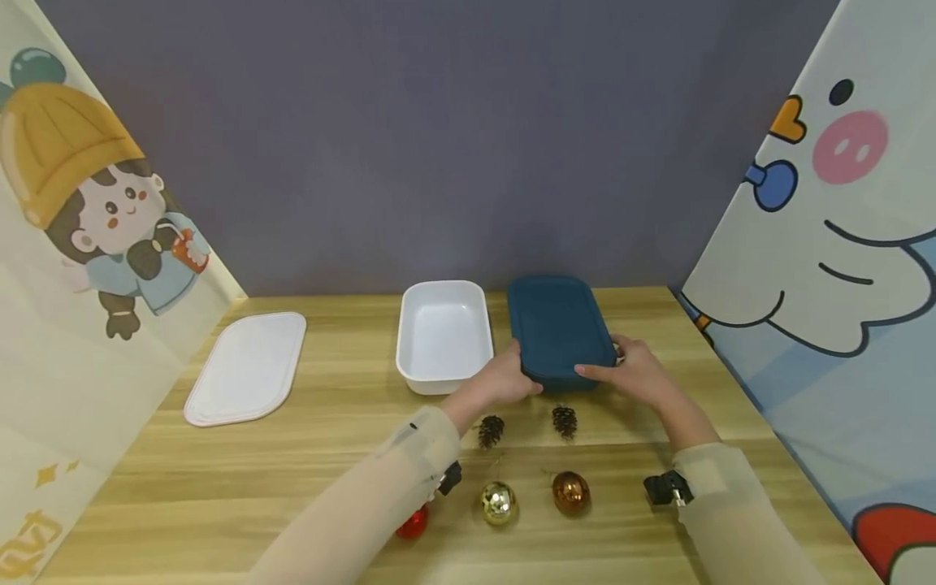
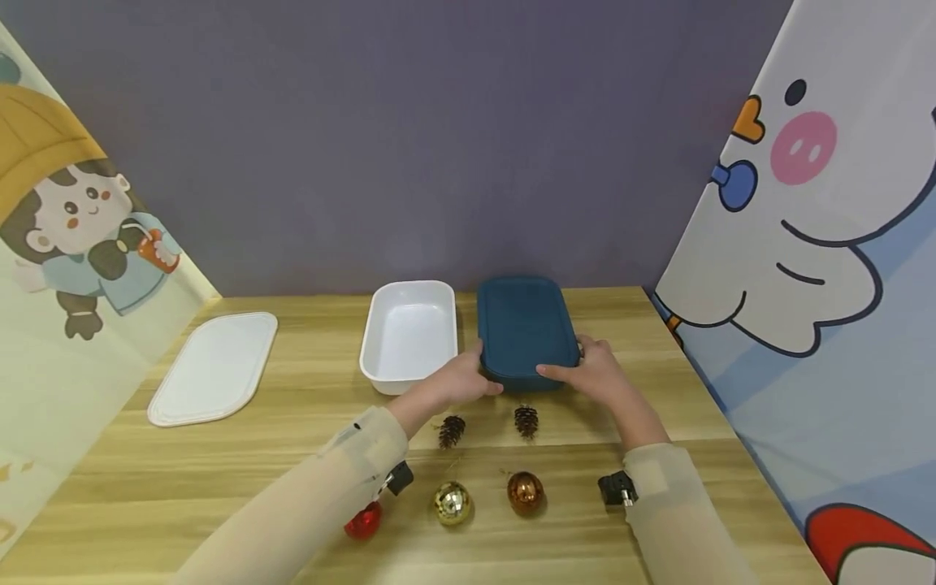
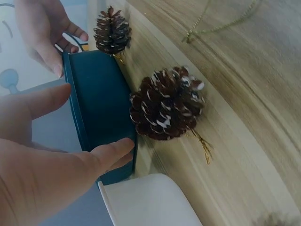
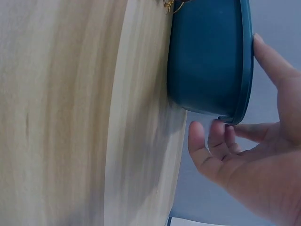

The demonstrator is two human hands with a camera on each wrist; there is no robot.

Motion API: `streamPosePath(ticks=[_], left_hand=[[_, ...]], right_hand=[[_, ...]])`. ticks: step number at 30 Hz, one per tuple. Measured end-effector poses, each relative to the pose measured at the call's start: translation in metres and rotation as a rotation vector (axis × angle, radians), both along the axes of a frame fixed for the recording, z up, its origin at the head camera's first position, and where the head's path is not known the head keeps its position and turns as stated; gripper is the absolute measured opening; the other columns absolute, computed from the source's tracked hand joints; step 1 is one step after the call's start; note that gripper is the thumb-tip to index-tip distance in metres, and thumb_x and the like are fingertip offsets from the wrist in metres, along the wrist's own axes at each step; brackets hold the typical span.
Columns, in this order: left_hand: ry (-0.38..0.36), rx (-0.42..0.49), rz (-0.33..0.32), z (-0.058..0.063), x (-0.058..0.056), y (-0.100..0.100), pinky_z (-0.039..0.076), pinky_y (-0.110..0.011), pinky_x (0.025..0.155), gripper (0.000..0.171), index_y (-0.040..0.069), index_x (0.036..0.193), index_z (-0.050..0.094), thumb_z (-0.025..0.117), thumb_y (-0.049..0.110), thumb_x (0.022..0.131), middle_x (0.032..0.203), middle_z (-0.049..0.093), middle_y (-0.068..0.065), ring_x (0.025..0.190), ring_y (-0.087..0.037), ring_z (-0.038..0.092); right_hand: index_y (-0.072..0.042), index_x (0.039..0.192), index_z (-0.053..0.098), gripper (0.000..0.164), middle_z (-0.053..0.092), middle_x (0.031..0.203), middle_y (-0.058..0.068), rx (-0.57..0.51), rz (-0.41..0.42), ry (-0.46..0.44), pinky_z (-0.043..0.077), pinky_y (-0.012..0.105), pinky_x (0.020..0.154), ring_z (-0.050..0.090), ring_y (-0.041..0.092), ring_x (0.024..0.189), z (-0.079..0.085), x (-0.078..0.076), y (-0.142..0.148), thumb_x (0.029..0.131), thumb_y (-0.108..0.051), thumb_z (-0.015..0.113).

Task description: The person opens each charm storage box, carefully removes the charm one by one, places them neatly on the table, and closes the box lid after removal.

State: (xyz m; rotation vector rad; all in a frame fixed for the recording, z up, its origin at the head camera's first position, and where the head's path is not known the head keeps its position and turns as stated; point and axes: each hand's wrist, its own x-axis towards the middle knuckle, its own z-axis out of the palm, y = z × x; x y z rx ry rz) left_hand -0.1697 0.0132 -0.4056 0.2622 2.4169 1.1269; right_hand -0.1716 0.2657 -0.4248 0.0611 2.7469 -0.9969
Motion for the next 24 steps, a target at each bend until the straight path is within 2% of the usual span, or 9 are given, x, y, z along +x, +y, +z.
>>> streamPosePath(ticks=[4,8,14,17,21,24], left_hand=[[0.068,-0.088,-0.045,-0.002,-0.001,0.0,0.047,-0.05,0.121,0.097,-0.002,0.17,0.009,0.072,0.028,0.102,0.168,0.042,-0.023,0.15,-0.039,0.05],[0.138,-0.17,-0.071,0.001,-0.002,0.0,0.055,-0.046,0.111,0.093,-0.007,0.168,0.014,0.07,0.031,0.103,0.159,0.053,-0.026,0.137,-0.038,0.063],[0.122,-0.22,-0.102,0.005,-0.005,0.0,0.058,-0.045,0.102,0.092,-0.008,0.168,0.013,0.067,0.033,0.105,0.155,0.056,-0.026,0.118,-0.035,0.072],[0.11,-0.25,-0.107,0.007,-0.009,0.002,0.055,-0.047,0.11,0.088,-0.005,0.168,0.017,0.064,0.036,0.106,0.162,0.05,-0.023,0.131,-0.036,0.066],[0.115,-0.281,-0.128,0.008,-0.014,0.003,0.046,-0.049,0.122,0.082,-0.006,0.166,0.025,0.061,0.037,0.108,0.173,0.034,-0.021,0.152,-0.038,0.049],[0.102,-0.279,-0.152,0.01,-0.015,0.002,0.044,-0.049,0.124,0.081,-0.007,0.166,0.024,0.06,0.038,0.108,0.175,0.029,-0.021,0.154,-0.038,0.046]], right_hand=[[0.007,0.168,0.01,0.123,0.011,0.169,0.038,0.001,0.024,0.034,0.044,0.069,0.115,0.038,0.059,0.147,-0.003,0.002,-0.001,0.092,-0.064,0.076],[0.009,0.167,0.014,0.12,0.012,0.172,0.033,0.022,0.065,0.071,0.036,0.071,0.121,0.029,0.058,0.153,-0.004,0.0,0.0,0.093,-0.064,0.075],[0.009,0.167,0.015,0.12,0.013,0.172,0.035,0.064,0.09,0.07,0.033,0.072,0.122,0.028,0.059,0.154,0.0,-0.002,0.002,0.093,-0.065,0.074],[0.009,0.167,0.015,0.119,0.012,0.173,0.034,0.06,0.089,0.066,0.033,0.071,0.122,0.028,0.058,0.154,0.001,-0.002,0.002,0.093,-0.064,0.074],[0.009,0.167,0.015,0.118,0.011,0.173,0.034,0.045,0.091,0.057,0.033,0.071,0.123,0.027,0.058,0.155,0.001,-0.002,0.002,0.094,-0.063,0.074],[0.009,0.167,0.014,0.118,0.01,0.173,0.034,0.047,0.09,0.046,0.032,0.071,0.123,0.026,0.058,0.155,0.001,-0.003,0.002,0.094,-0.063,0.074]])
